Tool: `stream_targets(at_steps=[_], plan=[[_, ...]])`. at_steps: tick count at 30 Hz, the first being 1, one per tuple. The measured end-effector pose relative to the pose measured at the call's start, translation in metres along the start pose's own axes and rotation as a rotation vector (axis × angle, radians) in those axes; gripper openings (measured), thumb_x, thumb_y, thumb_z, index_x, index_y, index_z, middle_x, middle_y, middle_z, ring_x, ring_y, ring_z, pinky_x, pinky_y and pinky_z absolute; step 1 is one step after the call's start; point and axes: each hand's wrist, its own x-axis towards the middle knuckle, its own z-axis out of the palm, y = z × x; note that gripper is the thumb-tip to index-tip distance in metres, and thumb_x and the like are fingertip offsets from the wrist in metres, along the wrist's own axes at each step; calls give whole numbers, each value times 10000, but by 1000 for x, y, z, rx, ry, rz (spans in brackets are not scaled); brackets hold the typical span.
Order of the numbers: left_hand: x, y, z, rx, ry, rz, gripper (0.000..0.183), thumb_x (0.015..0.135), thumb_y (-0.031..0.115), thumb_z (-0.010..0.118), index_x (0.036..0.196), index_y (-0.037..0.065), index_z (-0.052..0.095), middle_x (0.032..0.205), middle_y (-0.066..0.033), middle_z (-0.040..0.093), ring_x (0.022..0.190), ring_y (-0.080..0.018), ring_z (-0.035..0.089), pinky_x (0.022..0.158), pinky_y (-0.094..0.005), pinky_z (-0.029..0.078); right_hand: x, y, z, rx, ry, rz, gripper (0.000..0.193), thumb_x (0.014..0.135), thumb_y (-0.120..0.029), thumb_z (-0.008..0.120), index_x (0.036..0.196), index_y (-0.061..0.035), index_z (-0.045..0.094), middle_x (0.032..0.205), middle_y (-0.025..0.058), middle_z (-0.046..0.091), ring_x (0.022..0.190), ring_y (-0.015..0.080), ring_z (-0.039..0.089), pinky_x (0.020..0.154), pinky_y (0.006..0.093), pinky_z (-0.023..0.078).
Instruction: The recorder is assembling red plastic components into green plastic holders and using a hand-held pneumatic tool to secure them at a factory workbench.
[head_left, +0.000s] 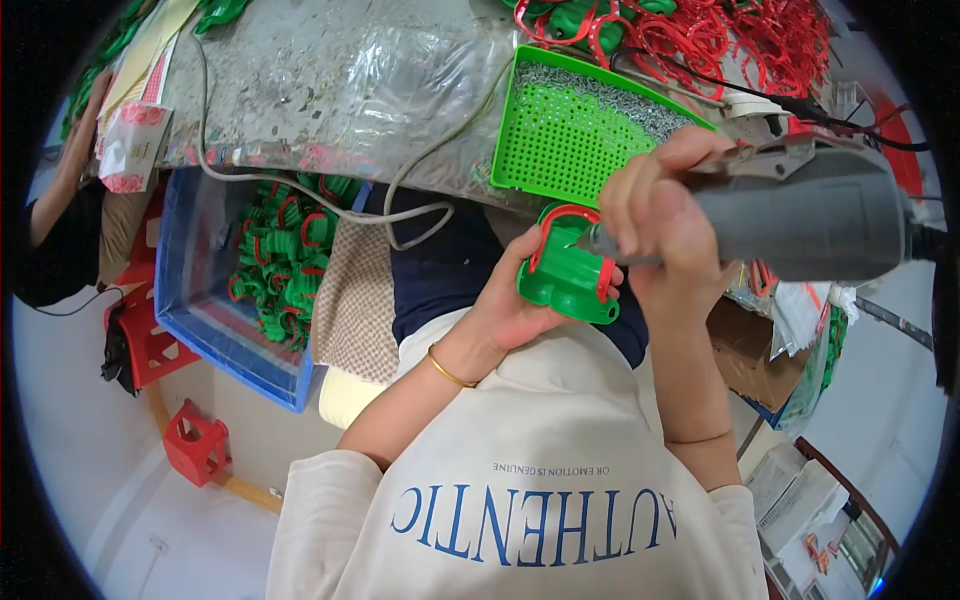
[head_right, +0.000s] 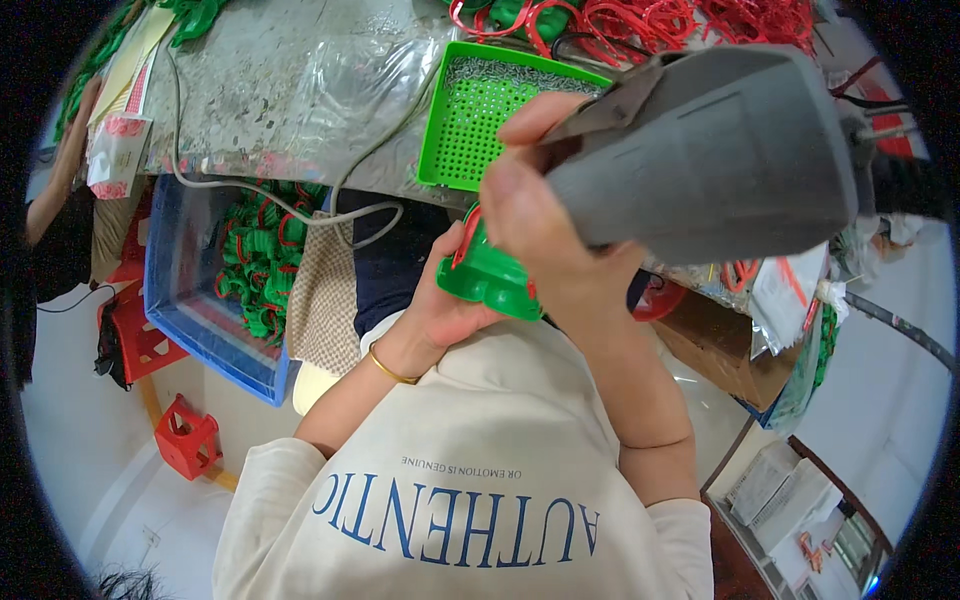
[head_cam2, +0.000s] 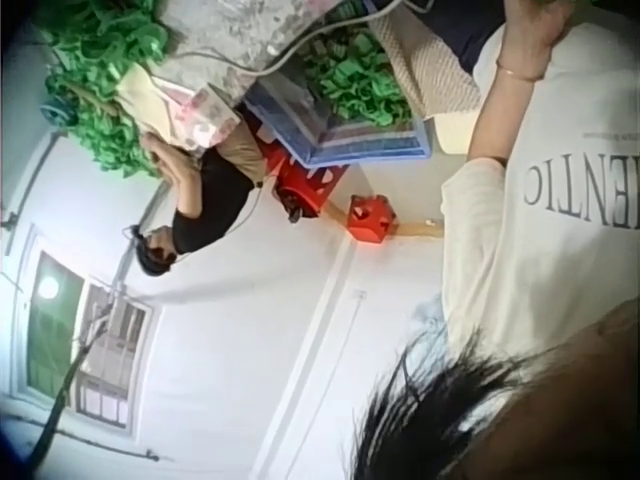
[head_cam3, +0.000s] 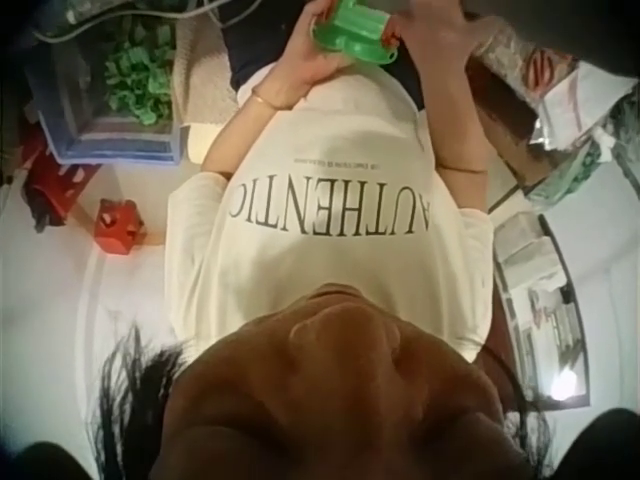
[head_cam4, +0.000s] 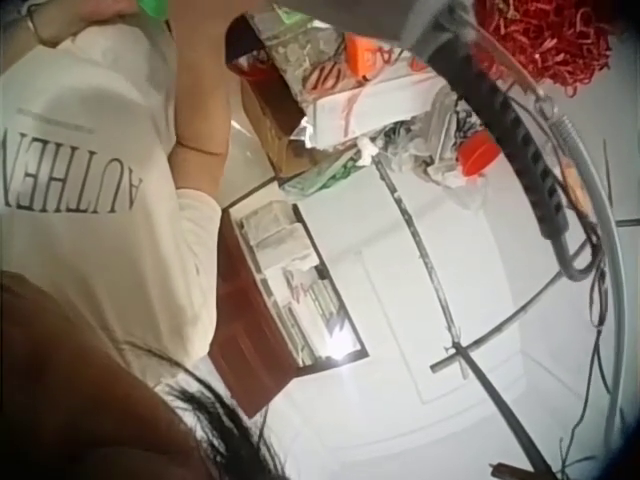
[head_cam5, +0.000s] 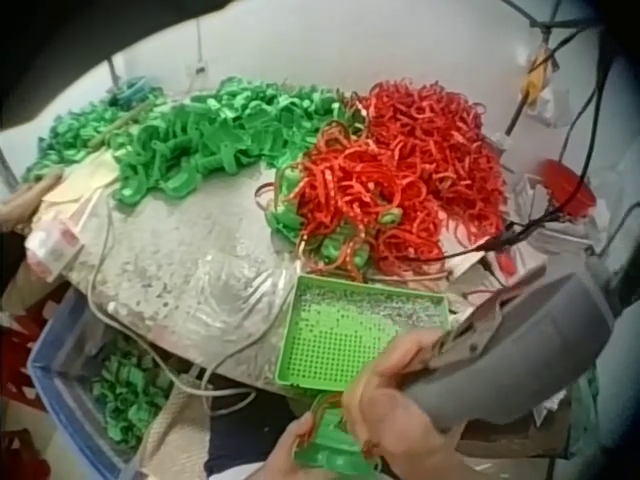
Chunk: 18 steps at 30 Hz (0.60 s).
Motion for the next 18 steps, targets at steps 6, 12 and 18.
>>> stream_targets(at_steps=[6,12,18], plan=[[1,1,-7,-21,90,4,564,904,462,511,1350,130,417,1321,-108,487,1181,-265,507,972,-460,443,-12,11,8,-34,-85,-18,248,844,-72,574,1053,-8,456,557,19,417,474,121,417,485,285,371],[0,0,-10,8,86,19,577,903,466,511,1357,128,400,1307,-108,493,1180,-267,508,970,-467,441,-17,16,9,8,30,44,218,758,-15,657,954,1,564,748,21,554,646,63,503,572,209,420],[-1,-1,-18,15,66,12,594,894,474,522,1360,131,386,1297,-108,502,1165,-265,522,944,-468,460,-18,21,8,-164,-75,-37,228,838,-54,558,1033,-12,447,562,26,423,469,126,422,480,286,380]])
